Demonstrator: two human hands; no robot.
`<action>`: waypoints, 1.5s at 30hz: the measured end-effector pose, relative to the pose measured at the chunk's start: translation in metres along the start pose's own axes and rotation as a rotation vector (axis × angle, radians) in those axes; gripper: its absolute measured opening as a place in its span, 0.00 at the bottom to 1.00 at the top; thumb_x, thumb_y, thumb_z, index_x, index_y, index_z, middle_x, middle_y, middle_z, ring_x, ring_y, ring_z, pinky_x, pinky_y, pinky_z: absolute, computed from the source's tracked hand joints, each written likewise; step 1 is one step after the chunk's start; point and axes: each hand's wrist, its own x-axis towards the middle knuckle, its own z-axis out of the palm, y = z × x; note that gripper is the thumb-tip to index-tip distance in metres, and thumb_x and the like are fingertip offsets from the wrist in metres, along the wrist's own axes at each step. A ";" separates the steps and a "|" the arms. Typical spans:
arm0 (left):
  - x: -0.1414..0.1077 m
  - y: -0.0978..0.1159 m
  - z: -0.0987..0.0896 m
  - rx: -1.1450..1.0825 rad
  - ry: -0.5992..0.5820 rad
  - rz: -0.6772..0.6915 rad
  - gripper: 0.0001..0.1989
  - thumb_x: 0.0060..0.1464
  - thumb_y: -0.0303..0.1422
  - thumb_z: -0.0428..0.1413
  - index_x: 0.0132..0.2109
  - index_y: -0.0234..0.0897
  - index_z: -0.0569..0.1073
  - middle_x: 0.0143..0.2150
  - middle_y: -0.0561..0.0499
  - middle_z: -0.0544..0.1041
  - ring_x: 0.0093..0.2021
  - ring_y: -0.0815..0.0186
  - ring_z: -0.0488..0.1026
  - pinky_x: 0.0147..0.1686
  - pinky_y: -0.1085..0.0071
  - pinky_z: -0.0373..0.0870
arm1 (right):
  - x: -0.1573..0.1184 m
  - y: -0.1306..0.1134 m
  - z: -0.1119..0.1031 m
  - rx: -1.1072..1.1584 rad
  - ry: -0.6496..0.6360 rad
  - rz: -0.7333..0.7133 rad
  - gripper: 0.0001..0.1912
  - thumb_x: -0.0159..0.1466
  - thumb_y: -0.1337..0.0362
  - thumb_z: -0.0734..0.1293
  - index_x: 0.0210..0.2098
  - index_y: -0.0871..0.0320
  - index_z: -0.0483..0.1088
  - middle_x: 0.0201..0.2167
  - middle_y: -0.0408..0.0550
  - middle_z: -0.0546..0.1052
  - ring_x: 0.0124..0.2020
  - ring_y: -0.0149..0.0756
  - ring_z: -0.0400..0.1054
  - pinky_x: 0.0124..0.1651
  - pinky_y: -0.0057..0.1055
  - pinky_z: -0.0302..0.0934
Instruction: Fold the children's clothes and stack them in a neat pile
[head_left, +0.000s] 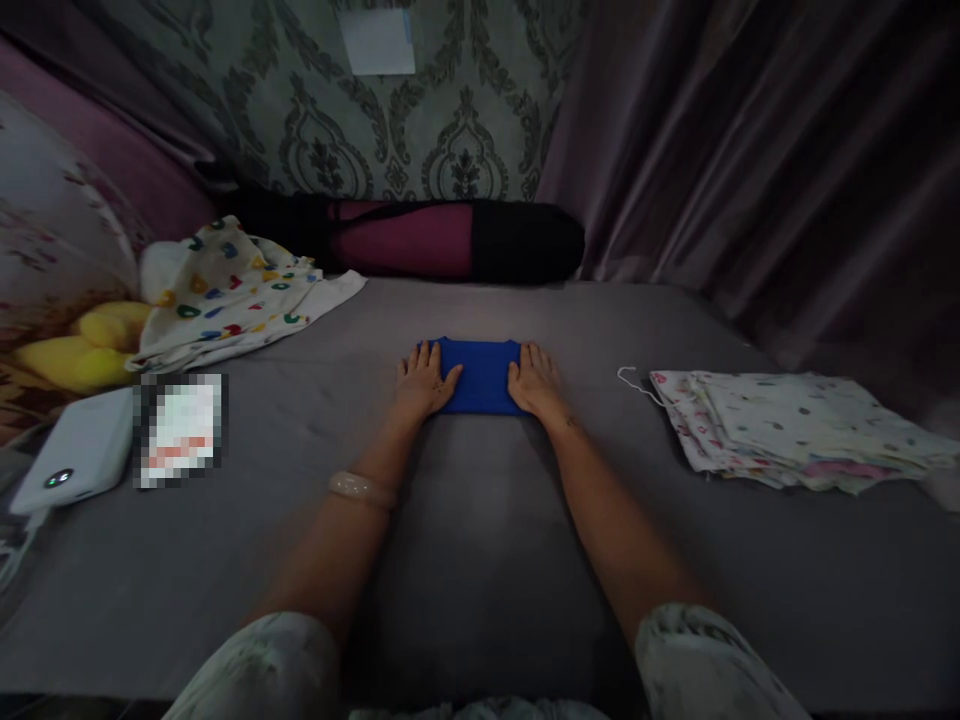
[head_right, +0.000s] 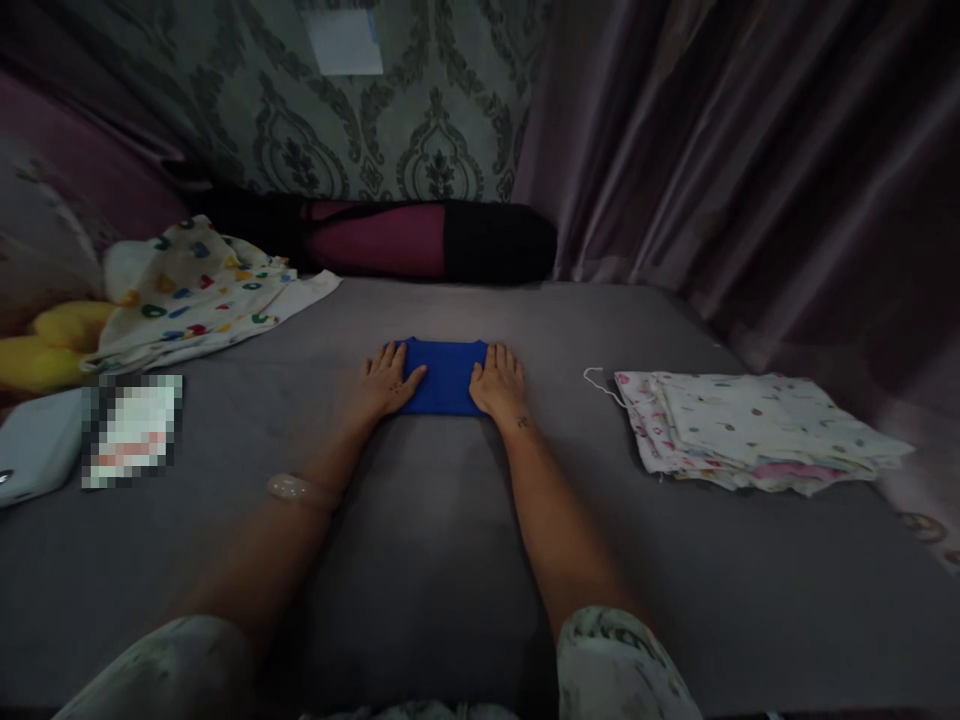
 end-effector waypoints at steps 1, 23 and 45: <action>-0.001 0.001 -0.001 -0.005 0.001 0.001 0.38 0.63 0.52 0.35 0.71 0.28 0.48 0.72 0.38 0.47 0.72 0.50 0.43 0.67 0.49 0.43 | -0.001 -0.001 -0.001 -0.001 0.001 0.000 0.31 0.70 0.59 0.47 0.68 0.71 0.49 0.70 0.59 0.51 0.70 0.48 0.43 0.68 0.43 0.40; 0.001 0.009 -0.003 0.012 0.012 0.097 0.33 0.65 0.48 0.34 0.70 0.33 0.53 0.72 0.41 0.50 0.72 0.54 0.44 0.67 0.49 0.42 | 0.002 -0.005 0.002 -0.003 0.042 -0.040 0.31 0.70 0.58 0.48 0.67 0.71 0.51 0.69 0.59 0.54 0.70 0.46 0.43 0.68 0.42 0.39; -0.001 0.004 -0.005 -0.224 0.196 0.104 0.24 0.66 0.39 0.42 0.64 0.33 0.62 0.66 0.38 0.64 0.67 0.54 0.57 0.65 0.50 0.50 | -0.001 -0.015 0.000 -0.020 -0.024 -0.073 0.33 0.71 0.56 0.46 0.69 0.72 0.48 0.71 0.58 0.48 0.71 0.45 0.38 0.70 0.43 0.33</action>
